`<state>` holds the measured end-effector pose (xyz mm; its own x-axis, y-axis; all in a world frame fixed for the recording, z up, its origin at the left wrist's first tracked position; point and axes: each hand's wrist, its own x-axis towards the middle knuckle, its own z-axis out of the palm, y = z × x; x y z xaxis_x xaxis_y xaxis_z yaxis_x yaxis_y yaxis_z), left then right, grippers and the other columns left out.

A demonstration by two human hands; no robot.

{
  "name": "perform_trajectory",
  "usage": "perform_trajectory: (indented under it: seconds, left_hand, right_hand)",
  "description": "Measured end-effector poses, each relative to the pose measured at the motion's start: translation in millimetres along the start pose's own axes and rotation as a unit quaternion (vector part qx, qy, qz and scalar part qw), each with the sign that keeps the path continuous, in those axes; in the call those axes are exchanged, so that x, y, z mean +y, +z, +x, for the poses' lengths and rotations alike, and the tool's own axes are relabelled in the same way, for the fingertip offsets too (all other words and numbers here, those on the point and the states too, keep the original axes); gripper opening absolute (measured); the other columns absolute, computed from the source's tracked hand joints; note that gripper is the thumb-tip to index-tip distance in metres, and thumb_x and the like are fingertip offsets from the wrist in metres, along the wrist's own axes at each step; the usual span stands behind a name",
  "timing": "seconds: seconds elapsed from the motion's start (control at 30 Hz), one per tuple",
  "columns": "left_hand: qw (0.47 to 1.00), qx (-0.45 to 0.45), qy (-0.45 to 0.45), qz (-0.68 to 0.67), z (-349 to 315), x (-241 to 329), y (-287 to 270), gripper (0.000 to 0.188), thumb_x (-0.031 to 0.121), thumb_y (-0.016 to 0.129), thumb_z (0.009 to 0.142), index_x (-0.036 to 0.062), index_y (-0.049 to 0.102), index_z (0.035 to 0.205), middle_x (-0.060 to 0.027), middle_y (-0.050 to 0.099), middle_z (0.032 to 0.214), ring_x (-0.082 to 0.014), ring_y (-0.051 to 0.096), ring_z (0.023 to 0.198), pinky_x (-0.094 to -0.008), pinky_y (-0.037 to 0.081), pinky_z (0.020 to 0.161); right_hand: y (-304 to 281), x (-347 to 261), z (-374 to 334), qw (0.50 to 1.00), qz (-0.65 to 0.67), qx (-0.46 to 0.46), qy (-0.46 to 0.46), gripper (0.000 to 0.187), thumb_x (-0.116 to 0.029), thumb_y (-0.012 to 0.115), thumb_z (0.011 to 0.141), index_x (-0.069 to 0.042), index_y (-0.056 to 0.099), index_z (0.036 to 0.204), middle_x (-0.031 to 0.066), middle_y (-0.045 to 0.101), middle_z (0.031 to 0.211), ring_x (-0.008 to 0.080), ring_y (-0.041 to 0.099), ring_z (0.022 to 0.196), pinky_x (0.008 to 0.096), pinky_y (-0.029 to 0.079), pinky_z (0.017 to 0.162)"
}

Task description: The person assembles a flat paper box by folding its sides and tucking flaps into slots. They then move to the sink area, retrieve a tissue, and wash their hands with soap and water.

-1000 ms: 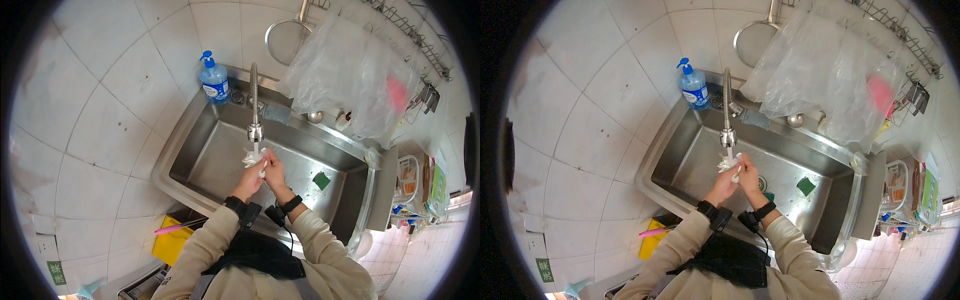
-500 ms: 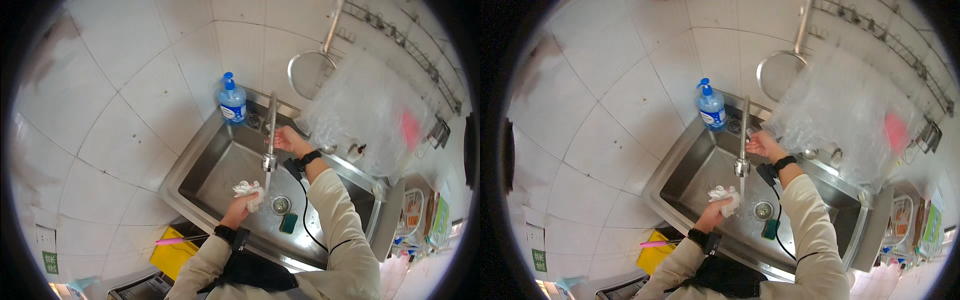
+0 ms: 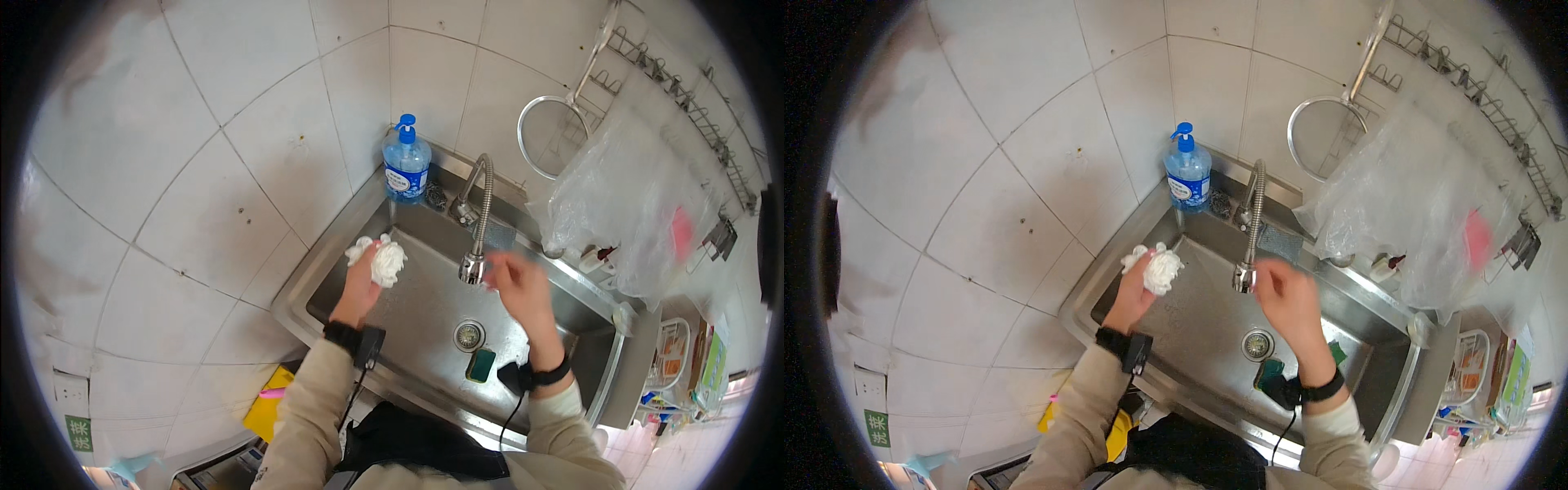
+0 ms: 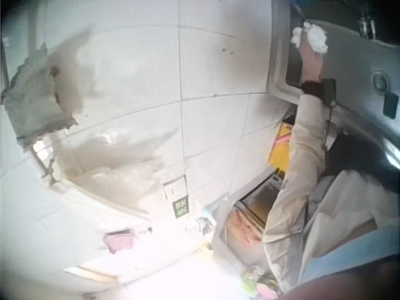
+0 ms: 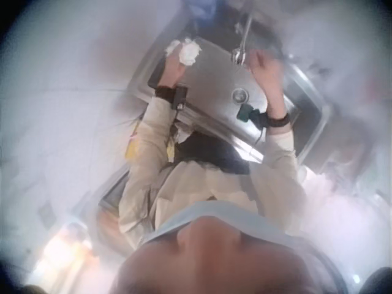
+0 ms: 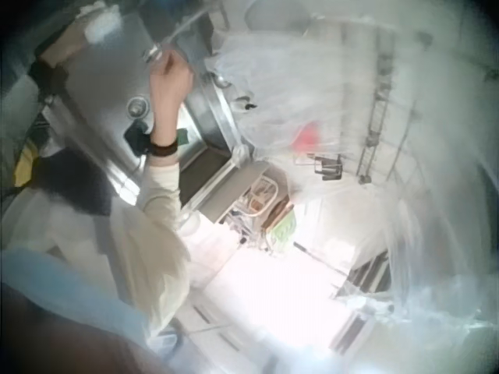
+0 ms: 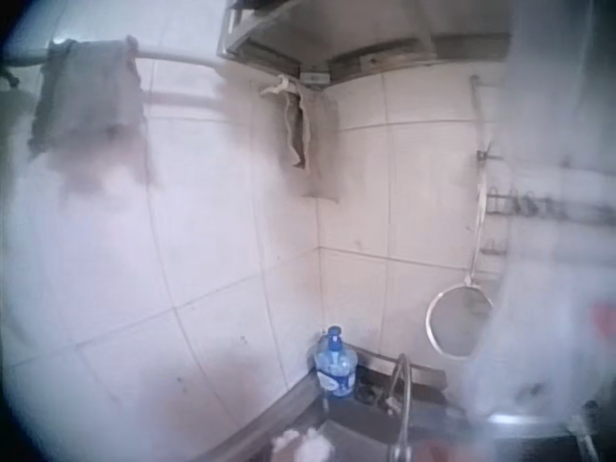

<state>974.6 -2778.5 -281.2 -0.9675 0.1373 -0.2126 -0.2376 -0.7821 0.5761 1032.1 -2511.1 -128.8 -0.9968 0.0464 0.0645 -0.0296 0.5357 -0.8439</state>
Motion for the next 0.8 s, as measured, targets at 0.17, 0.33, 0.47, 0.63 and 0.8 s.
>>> perform_trajectory:
  seconds: [0.17, 0.33, 0.47, 0.63, 0.8]
  left_hand:
    - [1.0, -0.01, -0.006, -0.022, 51.1, 39.7, 34.7, 0.02, 0.014, 0.054, 0.092, 0.0046, 0.057, 0.11, -0.0087, 0.064, 0.108, -0.0247, 0.063, 0.099, -0.0383, 0.052, 0.085]
    - [0.993, 0.011, 0.099, -0.056, 101.4, 59.2, 64.3, 0.03, 0.004, 0.053, 0.086, 0.0075, 0.053, 0.115, -0.0098, 0.062, 0.111, -0.0279, 0.062, 0.101, -0.0413, 0.051, 0.088]
    - [0.986, 0.014, 0.167, -0.006, 140.4, 65.4, 60.7, 0.035, -0.006, 0.056, 0.081, 0.0034, 0.05, 0.114, -0.0105, 0.06, 0.112, -0.026, 0.061, 0.102, -0.0382, 0.05, 0.087]
    - [0.977, 0.069, 0.197, 0.051, 173.6, 65.5, 74.0, 0.037, -0.007, 0.06, 0.082, 0.0018, 0.054, 0.117, -0.01, 0.062, 0.109, -0.0224, 0.062, 0.098, -0.0342, 0.05, 0.083]
    - [0.979, 0.054, 0.177, 0.082, 195.7, 68.4, 75.7, 0.038, -0.006, 0.059, 0.084, 0.0029, 0.052, 0.12, -0.0087, 0.06, 0.113, -0.0218, 0.06, 0.101, -0.0347, 0.05, 0.084]
  right_hand:
    - [40.4, -91.7, 135.4, 0.949, -0.174, 0.062, -0.255, 0.025, -0.024, 0.048, 0.09, -0.007, 0.065, 0.097, 0.0191, 0.066, 0.084, 0.0397, 0.062, 0.083, 0.0484, 0.05, 0.074]
    - [113.3, -63.8, 279.2, 0.97, -0.145, 0.02, -0.192, 0.038, -0.03, 0.046, 0.093, 0.001, 0.054, 0.115, 0.025, 0.058, 0.116, 0.0472, 0.056, 0.099, 0.0487, 0.047, 0.085]
    - [153.7, -49.3, 336.8, 0.96, -0.188, -0.03, -0.206, 0.041, -0.032, 0.042, 0.096, 0.002, 0.05, 0.118, 0.0253, 0.053, 0.124, 0.0473, 0.055, 0.102, 0.0475, 0.045, 0.088]
    - [148.4, -30.7, 352.6, 0.98, -0.083, -0.148, -0.102, 0.043, -0.033, 0.034, 0.098, 0.001, 0.055, 0.113, 0.0239, 0.059, 0.117, 0.0434, 0.054, 0.108, 0.0509, 0.037, 0.1]
    - [159.3, -36.6, 340.2, 0.974, -0.192, -0.099, -0.067, 0.046, -0.034, 0.028, 0.099, -0.002, 0.058, 0.113, 0.0193, 0.061, 0.117, 0.0385, 0.053, 0.113, 0.0619, 0.022, 0.106]
